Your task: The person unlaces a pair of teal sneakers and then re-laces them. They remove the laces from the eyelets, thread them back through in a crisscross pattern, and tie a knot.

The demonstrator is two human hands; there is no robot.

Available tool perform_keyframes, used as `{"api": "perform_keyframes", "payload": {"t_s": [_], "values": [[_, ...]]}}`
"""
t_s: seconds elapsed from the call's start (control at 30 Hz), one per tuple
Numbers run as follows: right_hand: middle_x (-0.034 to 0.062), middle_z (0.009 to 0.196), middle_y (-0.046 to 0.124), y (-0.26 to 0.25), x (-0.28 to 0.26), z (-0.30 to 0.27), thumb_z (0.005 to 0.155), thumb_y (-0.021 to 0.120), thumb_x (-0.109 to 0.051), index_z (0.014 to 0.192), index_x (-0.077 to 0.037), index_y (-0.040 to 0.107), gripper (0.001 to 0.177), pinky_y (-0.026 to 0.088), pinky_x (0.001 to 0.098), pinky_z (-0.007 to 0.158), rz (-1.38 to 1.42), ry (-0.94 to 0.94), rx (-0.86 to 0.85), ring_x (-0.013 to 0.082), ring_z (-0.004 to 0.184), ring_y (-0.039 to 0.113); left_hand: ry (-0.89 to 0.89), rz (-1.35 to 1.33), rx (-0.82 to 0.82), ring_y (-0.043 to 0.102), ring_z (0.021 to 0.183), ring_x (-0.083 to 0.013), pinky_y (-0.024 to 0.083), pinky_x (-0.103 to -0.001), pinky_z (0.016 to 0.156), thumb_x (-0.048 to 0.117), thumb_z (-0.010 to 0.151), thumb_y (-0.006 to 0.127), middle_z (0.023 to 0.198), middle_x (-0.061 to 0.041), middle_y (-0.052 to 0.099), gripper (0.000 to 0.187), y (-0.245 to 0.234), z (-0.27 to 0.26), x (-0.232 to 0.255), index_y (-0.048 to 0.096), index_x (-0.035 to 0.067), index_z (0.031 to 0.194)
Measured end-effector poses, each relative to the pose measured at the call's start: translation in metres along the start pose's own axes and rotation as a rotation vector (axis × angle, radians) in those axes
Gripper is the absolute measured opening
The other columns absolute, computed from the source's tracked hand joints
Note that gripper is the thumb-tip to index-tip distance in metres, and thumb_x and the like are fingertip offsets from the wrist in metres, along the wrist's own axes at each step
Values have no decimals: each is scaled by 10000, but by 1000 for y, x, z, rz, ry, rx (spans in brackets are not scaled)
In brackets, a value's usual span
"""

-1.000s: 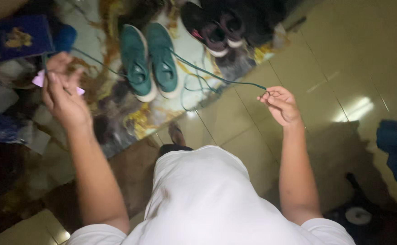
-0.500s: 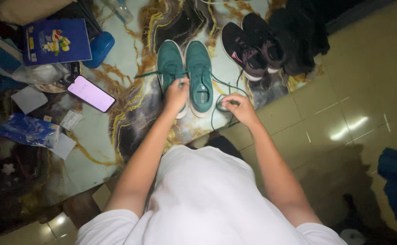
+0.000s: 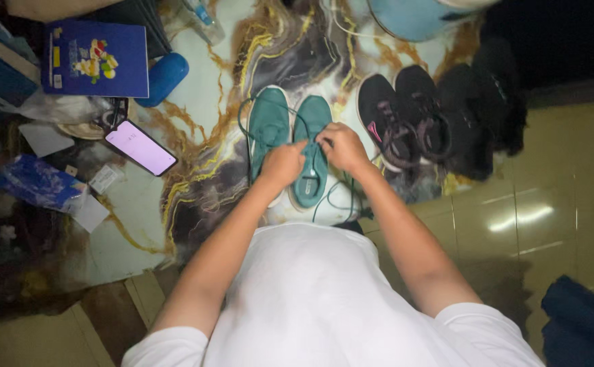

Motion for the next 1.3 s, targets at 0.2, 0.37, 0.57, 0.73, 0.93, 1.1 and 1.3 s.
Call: {"api": "perform_keyframes", "payload": {"t_s": [0.2,0.37,0.57,0.73,0.93,1.1,1.3], "values": [[115,928,692,-4,8,32,806,705,-32,900,-51,755,108,503,434,909,47,-160,-196,332,960,642,-35,-8,1,701,797,-428,551,-540,729,131,853,618,907,-210,729,442,-13,-5,9,660,124,1292],[96,923,684,0,7,38,794,708,-30,901,-51,752,117,488,436,872,57,-210,-169,319,946,630,-35,-108,50,697,819,-427,541,-540,747,115,881,597,933,-226,720,393,-18,-8,4,669,101,1268],[71,918,664,-8,1,42,779,717,-28,896,-62,737,123,474,424,864,47,-286,-180,295,945,612,-10,-151,64,693,813,-428,543,-537,742,111,885,588,922,-226,721,381,-21,-8,5,661,81,1258],[69,921,655,-14,1,44,781,722,-33,903,-70,731,128,464,424,840,56,-336,-239,295,959,606,-48,-166,54,698,815,-427,539,-544,728,119,899,578,917,-229,719,373,-23,-10,7,660,92,1262],[75,933,651,-16,0,44,779,719,-38,913,-62,721,137,471,432,868,68,-369,-282,305,979,602,-89,-170,47,689,797,-449,533,-554,725,156,920,587,875,-253,711,357,-25,-9,9,648,94,1267],[94,931,663,-8,4,45,791,728,-48,912,-47,709,123,486,440,895,83,-401,-273,319,982,620,-164,-173,59,692,762,-441,531,-547,703,252,944,649,777,-233,710,312,-18,-7,7,648,95,1213],[96,896,689,-4,10,46,776,731,-49,902,-47,705,129,494,444,866,92,-392,-306,325,925,644,-153,-156,122,703,750,-422,543,-537,666,277,899,698,787,-195,725,211,-14,-5,7,702,97,1008]]}}
Point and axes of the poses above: each hand's wrist, its own z-axis towards the middle knuckle, its own y-axis out of the palm, x = y × z, the point moved 1 cm from there along z, towards the middle knuckle
